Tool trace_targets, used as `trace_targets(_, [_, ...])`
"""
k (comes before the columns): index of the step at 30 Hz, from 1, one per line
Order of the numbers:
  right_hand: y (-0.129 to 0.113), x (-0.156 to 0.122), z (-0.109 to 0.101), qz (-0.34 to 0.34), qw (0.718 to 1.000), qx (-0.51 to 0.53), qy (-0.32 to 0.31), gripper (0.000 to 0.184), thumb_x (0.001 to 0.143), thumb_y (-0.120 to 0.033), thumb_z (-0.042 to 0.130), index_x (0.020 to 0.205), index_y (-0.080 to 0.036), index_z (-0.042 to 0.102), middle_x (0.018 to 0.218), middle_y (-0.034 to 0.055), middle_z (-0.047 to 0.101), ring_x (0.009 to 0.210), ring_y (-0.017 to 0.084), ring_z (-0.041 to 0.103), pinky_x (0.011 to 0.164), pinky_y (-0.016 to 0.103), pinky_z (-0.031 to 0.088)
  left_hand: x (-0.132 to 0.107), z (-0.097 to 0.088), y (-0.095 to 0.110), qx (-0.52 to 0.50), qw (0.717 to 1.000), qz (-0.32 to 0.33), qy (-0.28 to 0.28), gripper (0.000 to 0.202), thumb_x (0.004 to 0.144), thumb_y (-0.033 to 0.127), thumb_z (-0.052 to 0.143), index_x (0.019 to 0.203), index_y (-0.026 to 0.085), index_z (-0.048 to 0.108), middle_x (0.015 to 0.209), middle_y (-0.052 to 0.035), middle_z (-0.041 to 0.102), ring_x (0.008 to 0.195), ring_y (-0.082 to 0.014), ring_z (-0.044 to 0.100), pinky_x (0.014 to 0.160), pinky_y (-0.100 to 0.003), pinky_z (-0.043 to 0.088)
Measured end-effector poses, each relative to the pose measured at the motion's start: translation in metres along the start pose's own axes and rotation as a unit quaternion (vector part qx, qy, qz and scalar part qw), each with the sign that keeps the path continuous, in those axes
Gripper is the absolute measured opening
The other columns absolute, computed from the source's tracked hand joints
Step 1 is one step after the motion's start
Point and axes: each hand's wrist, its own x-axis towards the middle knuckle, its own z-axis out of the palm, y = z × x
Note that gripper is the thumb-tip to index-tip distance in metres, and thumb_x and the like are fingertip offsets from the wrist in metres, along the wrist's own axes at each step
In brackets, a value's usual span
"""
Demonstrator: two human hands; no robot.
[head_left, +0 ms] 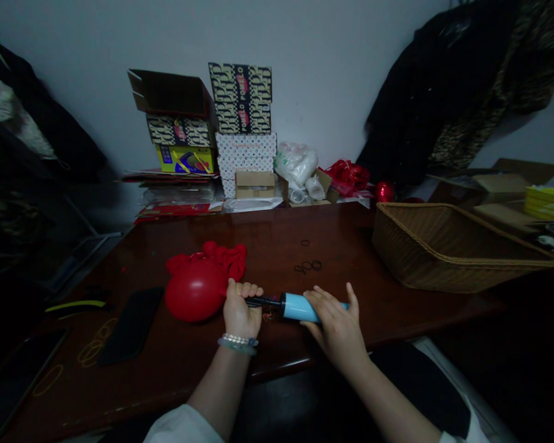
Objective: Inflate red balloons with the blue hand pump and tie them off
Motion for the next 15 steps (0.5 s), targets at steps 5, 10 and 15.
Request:
trace_targets(5, [-0.005, -0.002, 0.005, 0.008, 1.000, 0.000, -0.008, 0.035, 0.092, -0.037, 0.050, 0.123, -0.020, 0.055, 0.116, 0.0067, 0.068, 0.114, 0.024, 0.059, 0.115, 0.056, 0.003, -0.005, 0.000, -0.012, 0.010, 1.000, -0.013, 0.001, 0.042, 0.095, 0.031, 0.046, 0.056, 0.019, 0.032, 0.050, 0.0056, 0.030, 0.045, -0.0082, 0.033, 0.048, -0.024, 0.035])
trace_targets(10, [-0.004, 0.003, 0.003, 0.004, 1.000, -0.005, -0.023, 0.039, 0.090, -0.039, 0.054, 0.125, -0.022, 0.054, 0.118, 0.0054, 0.067, 0.118, 0.024, 0.056, 0.115, 0.057, 0.003, -0.001, 0.004, -0.004, 0.008, 1.000, -0.010, -0.006, 0.042, 0.094, 0.029, 0.046, 0.057, 0.019, 0.030, 0.049, 0.0057, 0.030, 0.044, -0.0081, 0.033, 0.047, -0.024, 0.034])
trace_targets(15, [0.002, 0.006, -0.001, -0.005, 1.000, -0.014, -0.015, 0.039, 0.091, -0.041, 0.053, 0.124, -0.021, 0.055, 0.118, 0.0068, 0.067, 0.121, 0.026, 0.054, 0.115, 0.059, 0.002, 0.009, 0.005, 0.017, -0.001, 1.000, 0.005, -0.003, 0.042, 0.095, 0.027, 0.043, 0.057, 0.019, 0.028, 0.047, 0.0062, 0.029, 0.042, -0.0080, 0.033, 0.046, -0.024, 0.033])
